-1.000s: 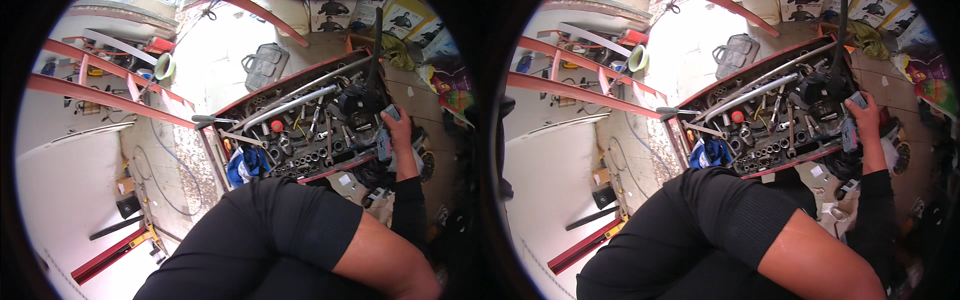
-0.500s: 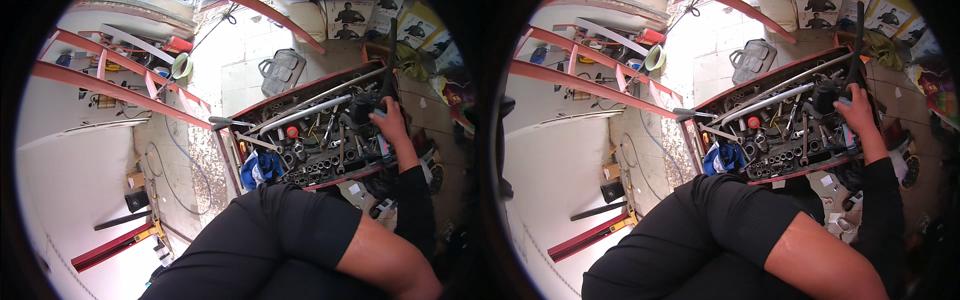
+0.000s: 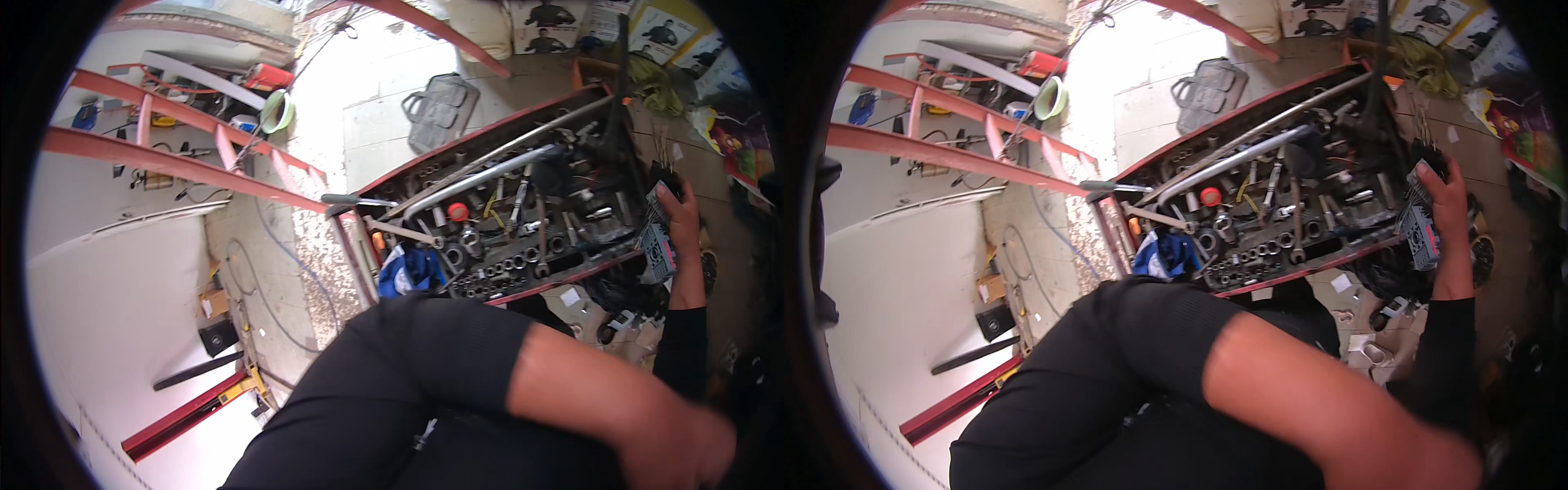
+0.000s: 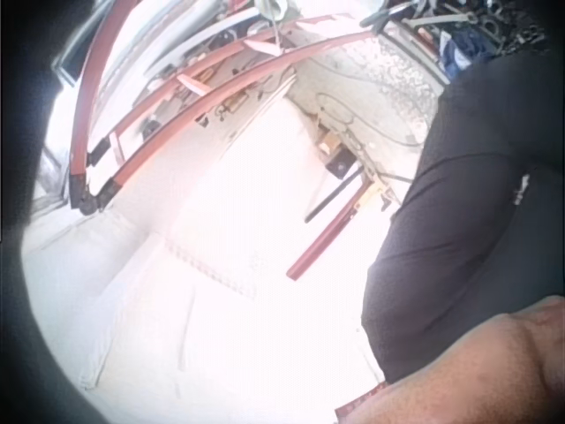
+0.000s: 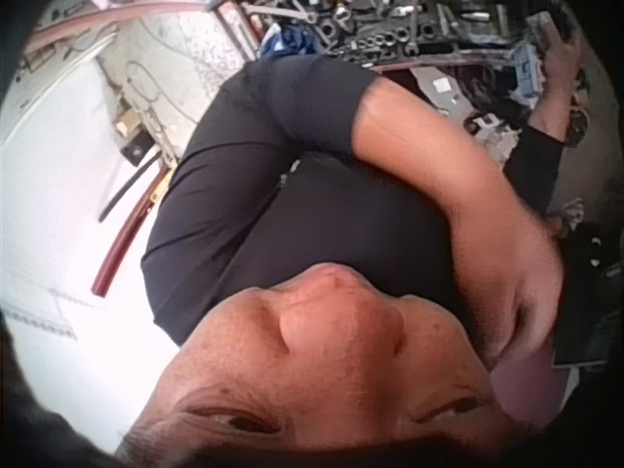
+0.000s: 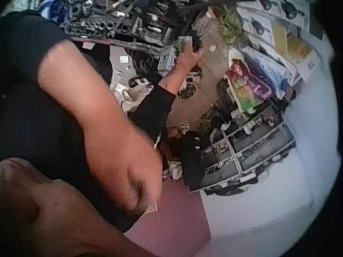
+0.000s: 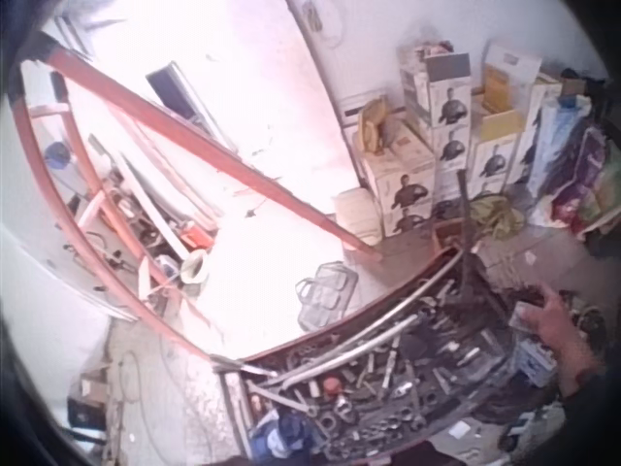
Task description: The person selects a socket wrench from a tool cart, walks to a damaged white sedan, and uses the wrench to loosen and remove bolts from the front fender area. They then reposition and tighten the bolts to secure the fender in place.
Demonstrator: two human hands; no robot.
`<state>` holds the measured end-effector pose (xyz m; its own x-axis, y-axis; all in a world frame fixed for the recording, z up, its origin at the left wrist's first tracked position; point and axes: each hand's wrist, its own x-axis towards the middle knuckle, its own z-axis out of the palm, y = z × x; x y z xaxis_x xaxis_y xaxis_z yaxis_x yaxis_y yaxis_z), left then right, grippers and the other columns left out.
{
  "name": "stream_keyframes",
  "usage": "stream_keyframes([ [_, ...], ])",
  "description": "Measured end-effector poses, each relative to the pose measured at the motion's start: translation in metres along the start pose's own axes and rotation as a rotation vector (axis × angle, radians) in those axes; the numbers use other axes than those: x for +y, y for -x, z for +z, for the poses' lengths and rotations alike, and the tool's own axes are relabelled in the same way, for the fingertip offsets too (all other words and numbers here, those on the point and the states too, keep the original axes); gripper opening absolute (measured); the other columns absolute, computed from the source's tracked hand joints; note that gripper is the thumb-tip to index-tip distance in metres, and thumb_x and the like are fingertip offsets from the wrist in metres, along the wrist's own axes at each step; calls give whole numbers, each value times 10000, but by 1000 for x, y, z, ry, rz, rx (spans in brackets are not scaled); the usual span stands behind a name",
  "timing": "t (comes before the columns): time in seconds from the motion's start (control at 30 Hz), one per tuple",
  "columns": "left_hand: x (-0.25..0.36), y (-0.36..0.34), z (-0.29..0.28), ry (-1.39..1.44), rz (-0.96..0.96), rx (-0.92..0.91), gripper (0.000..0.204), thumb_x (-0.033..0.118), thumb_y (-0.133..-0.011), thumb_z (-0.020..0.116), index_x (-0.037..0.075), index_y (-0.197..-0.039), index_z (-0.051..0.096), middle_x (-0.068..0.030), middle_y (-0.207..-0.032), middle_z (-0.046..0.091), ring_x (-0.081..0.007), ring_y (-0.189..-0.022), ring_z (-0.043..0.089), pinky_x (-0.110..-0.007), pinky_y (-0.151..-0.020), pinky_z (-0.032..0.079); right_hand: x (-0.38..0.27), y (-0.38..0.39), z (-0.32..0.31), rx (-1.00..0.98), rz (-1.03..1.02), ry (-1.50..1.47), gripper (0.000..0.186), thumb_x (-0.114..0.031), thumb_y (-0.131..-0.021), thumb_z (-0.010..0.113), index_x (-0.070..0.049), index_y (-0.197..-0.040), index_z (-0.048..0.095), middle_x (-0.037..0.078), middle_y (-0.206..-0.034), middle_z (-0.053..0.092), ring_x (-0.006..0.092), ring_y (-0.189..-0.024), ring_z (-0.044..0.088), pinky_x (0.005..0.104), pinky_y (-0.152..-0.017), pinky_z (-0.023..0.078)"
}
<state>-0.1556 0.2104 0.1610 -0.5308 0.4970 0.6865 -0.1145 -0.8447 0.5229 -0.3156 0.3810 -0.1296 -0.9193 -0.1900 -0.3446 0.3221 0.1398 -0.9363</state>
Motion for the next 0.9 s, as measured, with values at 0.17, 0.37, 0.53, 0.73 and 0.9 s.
stream_keyframes([
  [0.17, 33, 150, -145, -1050, -706, 1036, 376, 149, -1006, 753, 13, -1345, 662, -82, -1026, 739, -149, -847, 721, -332, -756, 600, -8, 25, -26, 150, -139, 44, 518, -355, -999, 823, -40, -1385, 682, 31, -1143, 747, 115, -953, 701, 295, -836, 578],
  [0.37, 31, 287, -230, -1444, -1153, 1213, 704, 399, -910, 856, 29, -1446, 588, -301, -1169, 778, -460, -1120, 759, -521, -983, 589, -12, 39, -6, 164, -30, -51, 500, -371, -988, 832, -24, -1320, 692, 29, -1079, 755, 115, -888, 693, 282, -744, 557],
  [0.53, 9, 288, -232, -1569, -1143, 1138, 627, 403, -923, 858, 60, -1401, 643, -250, -1104, 800, -439, -1047, 774, -513, -917, 601, -5, 34, 8, 136, -60, -94, 491, -373, -990, 835, -8, -1286, 693, 41, -1124, 742, 109, -955, 670, 279, -863, 542],
  [0.73, -6, 265, -241, -1504, -1059, 1193, 494, 361, -921, 858, 24, -1246, 699, -231, -1031, 793, -415, -981, 771, -493, -882, 599, -3, 38, 4, 164, -1, -109, 487, -367, -995, 834, -21, -1304, 687, 33, -1118, 748, 102, -908, 687, 281, -767, 555],
  [0.9, -34, 233, -230, -1441, -925, 1137, 351, 311, -931, 851, 17, -1058, 708, -207, -927, 764, -373, -853, 758, -489, -786, 587, -3, 45, -7, 178, 7, -132, 486, -390, -1008, 816, -55, -1332, 679, 12, -1072, 763, 102, -839, 707, 278, -686, 551],
])
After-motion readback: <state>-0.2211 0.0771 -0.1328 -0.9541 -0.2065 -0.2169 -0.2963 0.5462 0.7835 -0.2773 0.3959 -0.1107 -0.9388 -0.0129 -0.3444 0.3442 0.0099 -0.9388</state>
